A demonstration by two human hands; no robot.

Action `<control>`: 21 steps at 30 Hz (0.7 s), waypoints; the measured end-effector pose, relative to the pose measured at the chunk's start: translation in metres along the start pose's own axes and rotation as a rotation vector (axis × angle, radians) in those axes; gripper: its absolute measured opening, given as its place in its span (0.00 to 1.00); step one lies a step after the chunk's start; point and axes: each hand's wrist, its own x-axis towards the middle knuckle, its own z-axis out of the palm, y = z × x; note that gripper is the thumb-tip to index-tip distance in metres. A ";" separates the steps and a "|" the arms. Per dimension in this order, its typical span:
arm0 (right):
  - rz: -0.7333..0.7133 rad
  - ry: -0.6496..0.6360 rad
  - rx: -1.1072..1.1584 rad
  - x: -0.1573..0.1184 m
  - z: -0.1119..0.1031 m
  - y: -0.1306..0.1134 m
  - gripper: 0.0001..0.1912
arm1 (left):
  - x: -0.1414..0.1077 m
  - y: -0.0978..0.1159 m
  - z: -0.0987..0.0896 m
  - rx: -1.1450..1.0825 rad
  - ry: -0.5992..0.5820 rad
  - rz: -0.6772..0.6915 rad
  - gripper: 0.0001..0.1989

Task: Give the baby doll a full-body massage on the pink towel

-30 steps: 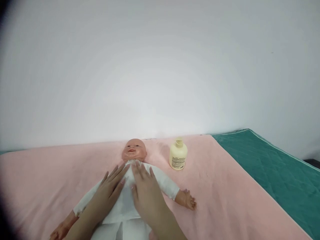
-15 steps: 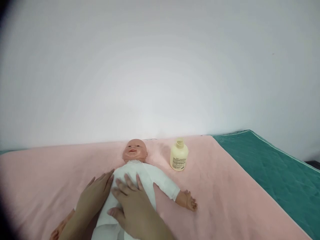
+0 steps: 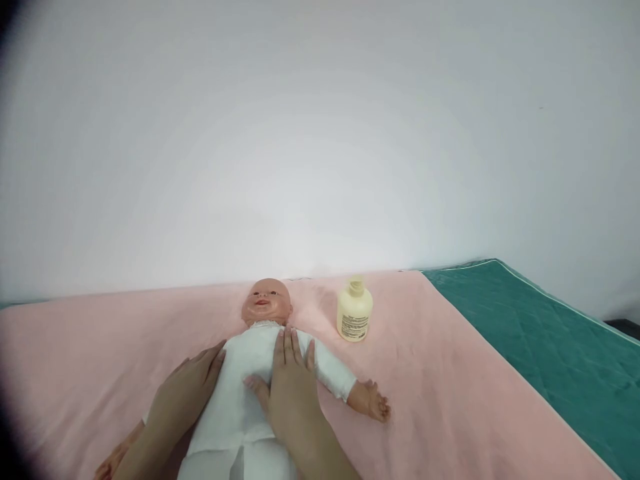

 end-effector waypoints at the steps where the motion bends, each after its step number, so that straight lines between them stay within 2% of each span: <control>1: 0.002 0.001 -0.003 0.000 0.000 0.000 0.44 | 0.000 0.000 0.001 -0.005 -0.002 -0.003 0.23; 4: 0.001 0.014 -0.005 0.000 0.002 0.000 0.42 | 0.001 -0.001 0.008 -0.009 0.045 0.010 0.23; 7: -0.018 0.044 0.006 -0.001 0.005 -0.001 0.41 | 0.001 0.000 0.015 -0.032 0.204 0.057 0.25; 11: -0.036 0.090 0.035 -0.002 0.010 0.001 0.42 | -0.004 0.006 0.015 -0.257 0.357 0.086 0.24; 17: -0.136 0.232 0.213 0.000 0.023 0.015 0.39 | -0.019 0.016 0.014 -0.804 0.369 0.164 0.24; 21: -0.196 0.360 0.484 -0.004 0.030 0.030 0.32 | -0.040 0.017 0.015 -0.972 0.323 0.109 0.24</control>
